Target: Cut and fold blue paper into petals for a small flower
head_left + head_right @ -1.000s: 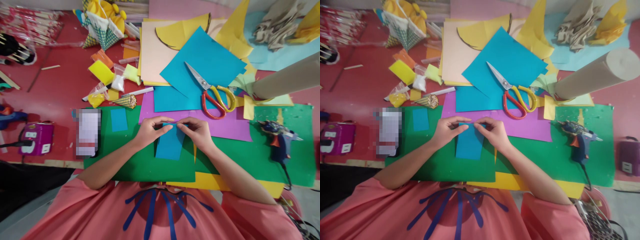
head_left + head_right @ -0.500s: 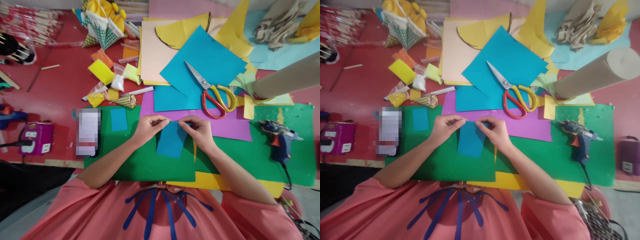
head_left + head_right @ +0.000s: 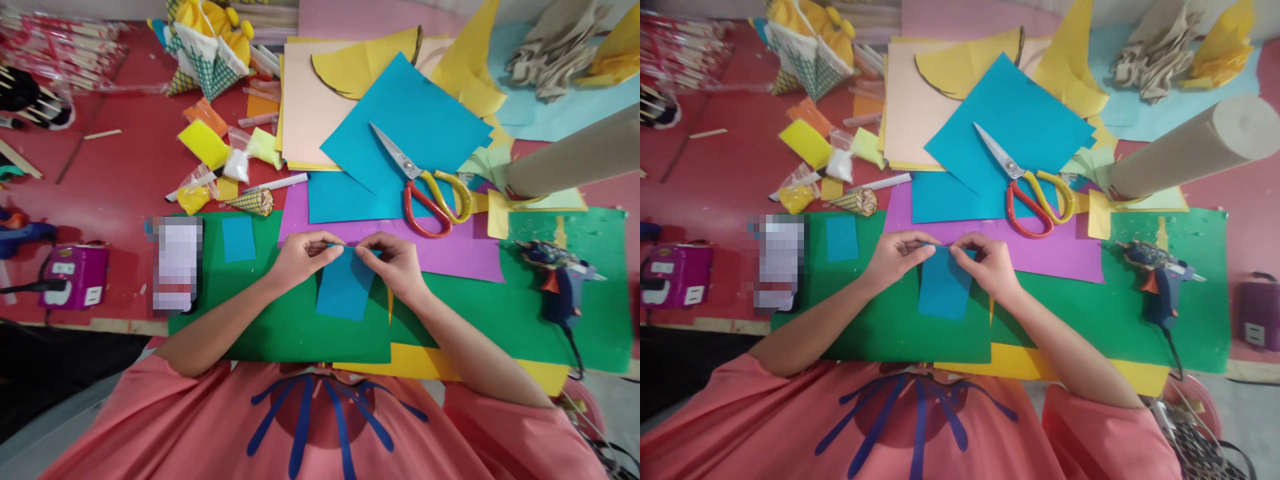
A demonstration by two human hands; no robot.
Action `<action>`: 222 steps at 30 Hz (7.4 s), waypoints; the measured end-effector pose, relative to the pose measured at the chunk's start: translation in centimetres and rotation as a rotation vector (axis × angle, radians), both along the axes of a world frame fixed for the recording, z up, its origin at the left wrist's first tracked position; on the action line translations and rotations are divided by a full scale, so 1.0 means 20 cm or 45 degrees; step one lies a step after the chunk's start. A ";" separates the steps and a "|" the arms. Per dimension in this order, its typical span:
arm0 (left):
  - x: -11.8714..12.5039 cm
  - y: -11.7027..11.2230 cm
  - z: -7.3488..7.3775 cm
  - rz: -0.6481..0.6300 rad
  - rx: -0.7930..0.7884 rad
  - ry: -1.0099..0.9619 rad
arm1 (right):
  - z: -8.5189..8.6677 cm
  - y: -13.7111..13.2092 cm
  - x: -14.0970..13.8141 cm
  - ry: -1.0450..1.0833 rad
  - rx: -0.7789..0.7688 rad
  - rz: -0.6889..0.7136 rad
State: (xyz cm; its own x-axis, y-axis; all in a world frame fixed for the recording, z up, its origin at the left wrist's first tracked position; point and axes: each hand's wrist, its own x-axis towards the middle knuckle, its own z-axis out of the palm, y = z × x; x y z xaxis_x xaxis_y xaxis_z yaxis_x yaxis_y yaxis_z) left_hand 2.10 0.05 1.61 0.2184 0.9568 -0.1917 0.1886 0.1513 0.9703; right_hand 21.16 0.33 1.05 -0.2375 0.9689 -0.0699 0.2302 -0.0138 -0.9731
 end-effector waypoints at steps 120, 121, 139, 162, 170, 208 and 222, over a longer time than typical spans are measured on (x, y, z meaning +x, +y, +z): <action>-0.05 0.01 0.00 -0.159 0.003 -0.183 | 0.03 0.04 0.07 0.324 -0.317 0.038; -0.05 0.01 0.01 -0.188 -0.023 -0.210 | 0.03 0.05 0.07 0.353 -0.343 0.062; -0.05 -0.01 0.00 -0.283 0.249 -0.149 | 0.00 0.06 0.09 0.558 -0.495 0.132; -0.06 0.00 0.01 -0.286 0.008 -0.172 | 0.02 0.04 0.09 0.194 -0.087 -0.063; -0.06 0.01 0.00 -0.259 0.046 -0.093 | 0.05 0.07 0.11 0.169 -0.063 -0.087; -0.13 0.06 0.00 -0.076 0.336 -0.113 | 0.46 0.14 0.63 -1.291 0.388 0.364; -0.12 0.03 0.02 -0.140 0.492 0.019 | 0.43 0.05 0.67 -1.275 0.036 0.808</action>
State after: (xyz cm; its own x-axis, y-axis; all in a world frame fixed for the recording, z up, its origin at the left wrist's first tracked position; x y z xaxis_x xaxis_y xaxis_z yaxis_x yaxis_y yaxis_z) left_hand -0.34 0.57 1.96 0.3237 0.9301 0.1734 0.1982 -0.2459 0.9488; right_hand 34.50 1.34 9.60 -0.5276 0.7018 -0.4786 0.8474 0.3958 -0.3538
